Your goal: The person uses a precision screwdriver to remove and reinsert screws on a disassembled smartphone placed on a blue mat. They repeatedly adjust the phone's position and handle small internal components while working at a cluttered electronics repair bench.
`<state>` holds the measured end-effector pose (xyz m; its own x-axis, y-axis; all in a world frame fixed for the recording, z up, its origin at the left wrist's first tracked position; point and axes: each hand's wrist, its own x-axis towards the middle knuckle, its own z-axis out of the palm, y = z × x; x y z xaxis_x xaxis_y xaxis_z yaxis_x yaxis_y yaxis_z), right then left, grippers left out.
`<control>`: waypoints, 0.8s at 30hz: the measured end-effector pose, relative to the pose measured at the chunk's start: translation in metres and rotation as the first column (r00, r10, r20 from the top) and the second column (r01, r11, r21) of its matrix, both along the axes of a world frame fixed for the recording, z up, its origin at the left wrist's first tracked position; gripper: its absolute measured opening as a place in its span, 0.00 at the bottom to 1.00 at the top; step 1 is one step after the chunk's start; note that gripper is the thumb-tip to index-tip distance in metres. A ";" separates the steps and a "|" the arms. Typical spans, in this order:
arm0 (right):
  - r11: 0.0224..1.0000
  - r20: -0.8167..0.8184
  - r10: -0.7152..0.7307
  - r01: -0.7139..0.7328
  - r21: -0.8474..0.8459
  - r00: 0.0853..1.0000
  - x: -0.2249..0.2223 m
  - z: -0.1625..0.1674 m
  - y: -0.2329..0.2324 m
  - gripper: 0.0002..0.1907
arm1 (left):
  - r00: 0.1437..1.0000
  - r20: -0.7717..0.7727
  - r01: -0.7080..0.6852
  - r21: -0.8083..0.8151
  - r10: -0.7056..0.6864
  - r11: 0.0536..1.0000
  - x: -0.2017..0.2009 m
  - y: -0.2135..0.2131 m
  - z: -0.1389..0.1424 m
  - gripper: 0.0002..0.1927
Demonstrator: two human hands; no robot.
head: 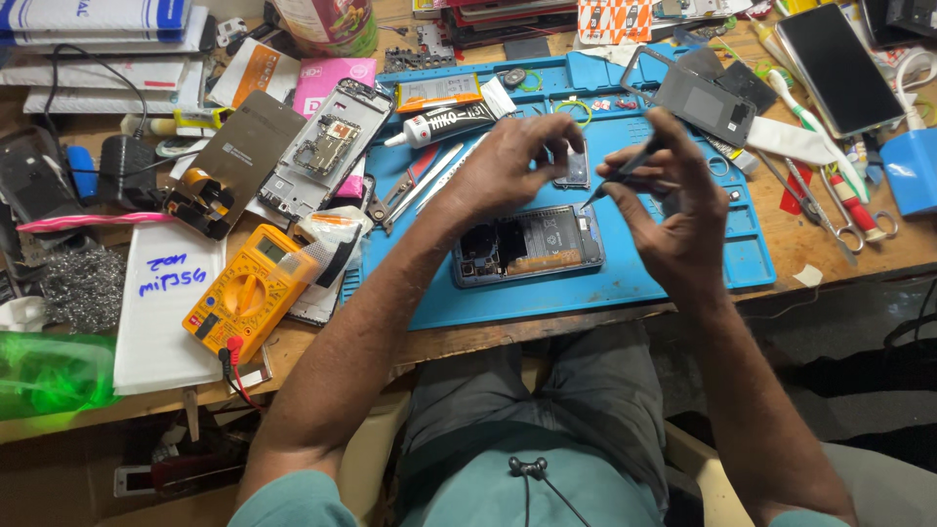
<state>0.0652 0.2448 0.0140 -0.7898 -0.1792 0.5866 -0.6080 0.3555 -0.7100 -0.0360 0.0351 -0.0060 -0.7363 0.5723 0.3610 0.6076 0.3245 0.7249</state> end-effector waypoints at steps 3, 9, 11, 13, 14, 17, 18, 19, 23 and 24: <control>0.999 -0.025 -0.017 0.017 -0.035 1.000 0.001 -0.002 0.005 0.36 | 0.999 0.047 0.027 -0.043 -0.025 0.999 -0.004 -0.011 0.000 0.04; 0.998 -0.033 -0.041 0.040 -0.039 0.999 0.001 -0.009 0.006 0.37 | 0.987 0.131 0.120 -0.240 -0.091 0.963 0.008 -0.003 0.006 0.12; 0.999 -0.025 -0.045 0.045 -0.019 0.999 0.005 -0.013 0.007 0.37 | 0.991 0.092 0.114 -0.236 -0.094 0.965 0.012 -0.002 0.008 0.16; 0.999 -0.024 -0.053 0.053 0.001 0.998 0.010 -0.017 0.009 0.39 | 0.992 0.090 0.112 -0.261 -0.092 0.959 0.015 -0.002 0.008 0.19; 0.998 -0.023 -0.058 0.058 0.000 0.998 0.012 -0.018 0.010 0.38 | 0.991 0.103 0.111 -0.287 -0.085 0.951 0.016 -0.001 0.009 0.19; 0.998 -0.037 -0.068 0.068 -0.003 0.997 0.012 -0.020 0.011 0.36 | 0.990 0.117 0.107 -0.308 -0.074 0.945 0.016 0.000 0.009 0.19; 0.997 -0.049 -0.071 0.071 -0.003 0.996 0.010 -0.021 0.010 0.36 | 0.991 0.117 0.104 -0.306 -0.071 0.946 0.016 -0.001 0.009 0.19; 0.997 -0.060 -0.076 0.076 -0.004 0.995 0.008 -0.021 0.010 0.35 | 0.990 0.123 0.105 -0.302 -0.070 0.947 0.016 0.000 0.009 0.19; 0.993 -0.075 -0.111 0.114 0.031 0.991 0.003 -0.022 0.007 0.37 | 0.987 0.151 0.106 -0.315 -0.060 0.943 0.015 0.001 0.009 0.20; 0.993 -0.080 -0.109 0.112 0.037 0.991 0.003 -0.022 0.006 0.37 | 0.986 0.157 0.103 -0.325 -0.054 0.940 0.015 0.001 0.009 0.20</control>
<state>0.0683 0.2508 -0.0079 -0.7584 -0.1187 0.6409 -0.6162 0.4512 -0.6456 -0.0209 0.0365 0.0026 -0.7140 0.6993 0.0348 0.5383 0.5165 0.6660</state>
